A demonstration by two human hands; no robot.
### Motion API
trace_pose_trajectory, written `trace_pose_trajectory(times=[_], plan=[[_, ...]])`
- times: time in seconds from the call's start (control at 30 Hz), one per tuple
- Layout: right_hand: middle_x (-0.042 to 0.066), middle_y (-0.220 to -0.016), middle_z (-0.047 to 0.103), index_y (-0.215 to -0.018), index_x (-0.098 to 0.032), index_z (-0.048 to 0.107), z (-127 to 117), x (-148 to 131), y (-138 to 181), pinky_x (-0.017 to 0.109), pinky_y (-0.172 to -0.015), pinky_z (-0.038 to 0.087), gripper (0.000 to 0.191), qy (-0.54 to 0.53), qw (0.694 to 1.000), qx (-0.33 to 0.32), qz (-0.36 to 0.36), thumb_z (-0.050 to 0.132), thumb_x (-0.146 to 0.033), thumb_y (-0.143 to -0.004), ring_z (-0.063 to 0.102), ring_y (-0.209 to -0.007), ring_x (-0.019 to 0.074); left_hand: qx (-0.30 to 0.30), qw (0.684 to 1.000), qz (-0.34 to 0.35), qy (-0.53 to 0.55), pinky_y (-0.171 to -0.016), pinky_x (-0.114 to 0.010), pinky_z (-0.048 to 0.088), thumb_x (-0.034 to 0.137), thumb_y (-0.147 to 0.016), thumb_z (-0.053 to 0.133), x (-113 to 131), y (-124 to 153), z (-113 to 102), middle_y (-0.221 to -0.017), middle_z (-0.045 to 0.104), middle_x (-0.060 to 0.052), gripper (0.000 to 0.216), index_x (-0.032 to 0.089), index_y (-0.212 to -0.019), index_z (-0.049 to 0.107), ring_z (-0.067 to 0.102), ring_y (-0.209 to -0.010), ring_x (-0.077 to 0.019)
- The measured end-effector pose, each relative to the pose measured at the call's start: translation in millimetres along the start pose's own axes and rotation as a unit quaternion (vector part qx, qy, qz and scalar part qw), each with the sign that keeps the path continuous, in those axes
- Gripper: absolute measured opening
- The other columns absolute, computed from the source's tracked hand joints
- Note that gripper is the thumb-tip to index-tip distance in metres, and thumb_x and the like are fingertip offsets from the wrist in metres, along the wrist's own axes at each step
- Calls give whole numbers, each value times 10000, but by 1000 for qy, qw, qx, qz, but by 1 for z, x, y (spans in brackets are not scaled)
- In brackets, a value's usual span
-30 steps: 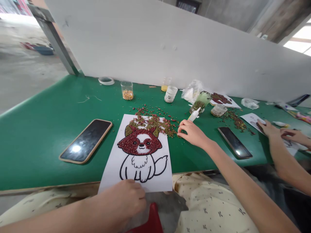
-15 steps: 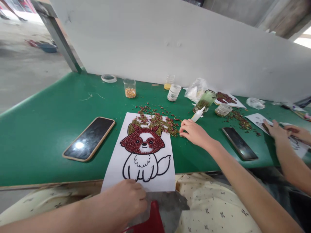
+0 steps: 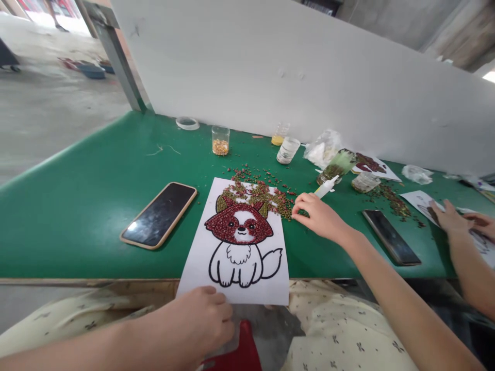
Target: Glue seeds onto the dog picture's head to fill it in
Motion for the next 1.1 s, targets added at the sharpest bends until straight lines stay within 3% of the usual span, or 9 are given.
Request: trace_pose_trajectory(times=[0.1,0.27,0.7,0.83,0.9,0.97,1.03,1.1], plan=[[50,-941,545,-757,-200,586,5,-33,-9,343,-864,388,129,-70,997,27,-34,520,-237,-861,489,-941,189,21,999,14,-23,-570,-339,386,169,-659,651,1,3,0,-766,647,-11,106,203,-731,581,554,-640,-178],[41,-896,539,-706,-188,581,24,-76,-30,315,-813,390,134,-98,993,14,-58,568,-222,-836,471,-912,177,35,999,20,-35,-532,-344,380,125,-641,637,2,7,1,-731,635,-21,115,207,-688,572,543,-609,-179],[33,-806,536,-586,-172,577,26,-99,-58,297,-737,381,171,-97,992,-56,-52,646,-156,-743,470,-850,174,-11,1000,3,0,-594,-314,428,83,-664,631,2,18,-9,-799,651,-40,139,182,-752,593,575,-693,-193],[35,-817,546,-610,-170,612,22,-99,-60,303,-751,380,132,-162,984,-68,-28,649,-168,-737,499,-830,164,29,989,-74,121,-683,-313,454,53,-673,524,-7,17,-13,-855,648,-59,182,166,-793,604,587,-788,-203],[26,-835,545,-639,-170,629,19,-100,-60,292,-735,383,106,-229,970,-83,-20,654,-195,-739,511,-805,148,77,945,-157,278,-694,-287,461,53,-724,430,-18,16,-18,-854,647,-38,277,180,-889,613,590,-788,-171],[17,-848,540,-670,-171,639,16,-104,-58,281,-717,387,96,-296,950,-102,-18,654,-229,-745,517,-789,135,109,844,-225,475,-634,-255,471,115,-808,360,-30,13,-21,-805,643,-9,379,205,-1125,546,587,-694,-133],[15,-860,537,-685,-171,638,12,-109,-56,275,-713,394,102,-348,930,-118,-17,648,-249,-749,521,-797,133,131,732,-254,618,-569,-247,475,217,-834,400,-41,9,-24,-819,647,-19,416,183,-1245,454,587,-649,-130],[17,-876,537,-693,-170,635,8,-114,-53,271,-711,400,108,-379,916,-126,-20,642,-261,-750,523,-807,134,155,661,-259,687,-588,-254,492,314,-828,481,-49,4,-27,-892,657,-52,454,159,-1254,447,602,-700,-141]])
Point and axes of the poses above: each hand's wrist, its own y-axis away from the middle knuckle, its own z-axis out of the palm, x = y × z, the point moved 2 cm from there along -y, towards the middle knuckle
